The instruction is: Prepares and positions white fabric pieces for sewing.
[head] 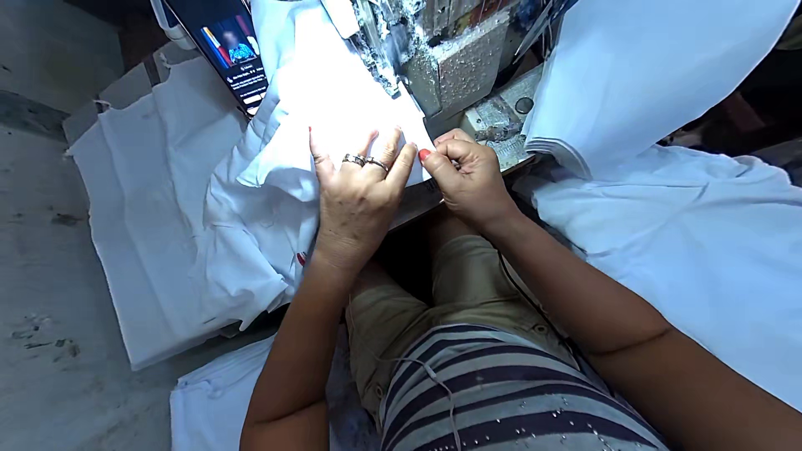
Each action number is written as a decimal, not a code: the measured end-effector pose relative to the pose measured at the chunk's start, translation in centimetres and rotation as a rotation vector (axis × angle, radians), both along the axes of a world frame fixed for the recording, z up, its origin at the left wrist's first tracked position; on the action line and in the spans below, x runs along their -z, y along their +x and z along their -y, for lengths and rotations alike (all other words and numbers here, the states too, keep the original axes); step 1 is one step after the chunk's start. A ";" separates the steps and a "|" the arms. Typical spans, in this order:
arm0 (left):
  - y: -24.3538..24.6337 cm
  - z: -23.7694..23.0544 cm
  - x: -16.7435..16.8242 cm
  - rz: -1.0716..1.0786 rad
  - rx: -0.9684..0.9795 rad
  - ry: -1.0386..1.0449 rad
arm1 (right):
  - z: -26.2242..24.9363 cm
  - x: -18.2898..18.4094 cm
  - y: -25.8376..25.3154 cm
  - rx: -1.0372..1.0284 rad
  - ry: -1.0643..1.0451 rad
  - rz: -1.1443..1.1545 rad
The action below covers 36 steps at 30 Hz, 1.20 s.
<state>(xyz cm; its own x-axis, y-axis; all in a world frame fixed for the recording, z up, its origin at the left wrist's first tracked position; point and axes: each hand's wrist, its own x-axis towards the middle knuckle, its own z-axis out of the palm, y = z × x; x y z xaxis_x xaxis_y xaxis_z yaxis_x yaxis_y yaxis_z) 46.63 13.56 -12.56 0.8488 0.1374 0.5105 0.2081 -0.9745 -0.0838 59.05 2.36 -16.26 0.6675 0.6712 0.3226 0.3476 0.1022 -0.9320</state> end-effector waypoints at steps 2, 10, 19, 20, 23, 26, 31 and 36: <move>0.1 -1.1 -0.8 -0.047 0.038 -0.024 | -0.9 -0.2 0.7 0.018 -0.005 0.020; 2.2 -7.2 -2.8 -0.199 0.047 -0.238 | -3.2 -0.5 1.7 0.074 0.053 -0.034; -0.1 -0.6 -2.0 -0.020 -0.267 -0.346 | -2.2 0.0 0.7 -0.036 0.045 -0.098; -0.6 1.3 -1.8 -0.013 -0.302 -0.387 | -2.1 0.1 0.4 -0.069 0.049 -0.134; -0.7 5.5 0.0 0.102 -0.307 -0.498 | -1.6 0.0 -0.5 -0.163 0.052 -0.249; 0.4 8.0 2.1 0.136 -0.208 -0.637 | -1.3 0.2 -0.5 -0.187 0.108 -0.283; 1.6 7.7 3.3 0.024 -0.002 -0.727 | -1.5 0.6 3.4 -0.040 0.116 -0.226; -0.4 3.1 -1.5 0.147 0.215 -0.722 | 0.7 -3.2 3.3 -0.083 0.130 0.029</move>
